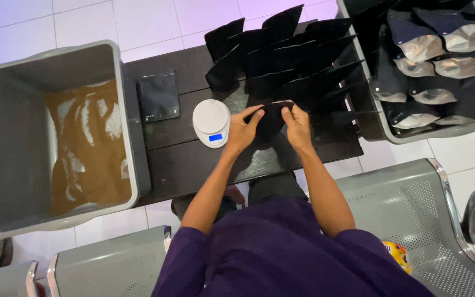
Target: The person scoops a brown granular substance from a large bin into black pouches using a small scoop. They place each pouch on a digital scale to check the weight, then remove it and repeat the process with another pouch.
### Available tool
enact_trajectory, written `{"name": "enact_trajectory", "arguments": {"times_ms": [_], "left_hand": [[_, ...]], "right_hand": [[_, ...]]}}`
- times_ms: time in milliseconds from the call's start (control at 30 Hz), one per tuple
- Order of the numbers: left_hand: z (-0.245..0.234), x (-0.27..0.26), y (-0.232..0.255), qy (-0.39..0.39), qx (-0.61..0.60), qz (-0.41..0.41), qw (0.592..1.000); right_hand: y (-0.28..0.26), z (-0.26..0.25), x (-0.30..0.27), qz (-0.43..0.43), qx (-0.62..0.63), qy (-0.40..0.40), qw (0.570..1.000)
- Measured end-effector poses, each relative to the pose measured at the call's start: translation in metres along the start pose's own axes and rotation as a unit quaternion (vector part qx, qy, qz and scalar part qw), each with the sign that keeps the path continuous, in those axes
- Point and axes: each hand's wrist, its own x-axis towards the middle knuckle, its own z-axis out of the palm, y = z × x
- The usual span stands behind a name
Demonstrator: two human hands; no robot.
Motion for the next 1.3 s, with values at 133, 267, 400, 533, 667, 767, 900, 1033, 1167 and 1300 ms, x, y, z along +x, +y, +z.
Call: {"name": "enact_trajectory", "arguments": {"times_ms": [133, 267, 400, 533, 667, 767, 900, 1033, 1167, 1300], "left_hand": [[0.026, 0.002, 0.013, -0.014, -0.005, 0.043, 0.999], [0.049, 0.011, 0.014, -0.025, -0.003, 0.154, 0.988], [0.08, 0.019, -0.022, -0.026, 0.057, 0.181, 0.981], [0.089, 0.018, -0.024, -0.01, 0.076, 0.172, 0.982], [0.063, 0.015, -0.016, 0.017, 0.077, 0.179, 0.981], [0.015, 0.006, -0.018, 0.067, 0.081, 0.163, 0.981], [-0.06, -0.015, -0.03, 0.167, 0.096, 0.136, 0.972], [-0.134, -0.05, -0.025, 0.304, 0.124, 0.103, 0.939], [-0.187, -0.091, -0.028, 0.372, 0.137, 0.063, 0.916], [-0.208, -0.129, -0.04, 0.403, 0.166, 0.023, 0.9]], "right_hand": [[-0.029, -0.012, -0.001, -0.097, -0.078, 0.025, 0.992], [-0.038, -0.027, -0.012, -0.155, -0.078, 0.101, 0.98], [-0.046, -0.044, -0.01, -0.207, -0.138, 0.127, 0.96], [-0.06, -0.041, -0.012, -0.331, -0.185, 0.144, 0.914], [-0.076, -0.01, -0.013, -0.35, -0.157, 0.091, 0.919], [-0.069, 0.029, -0.004, -0.342, -0.114, 0.016, 0.933], [-0.044, 0.101, 0.014, -0.301, -0.1, -0.096, 0.944], [0.002, 0.183, 0.044, -0.23, -0.137, -0.299, 0.916], [0.049, 0.28, 0.084, -0.246, -0.261, -0.373, 0.856], [0.054, 0.342, 0.116, -0.215, -0.395, -0.419, 0.789]]}}
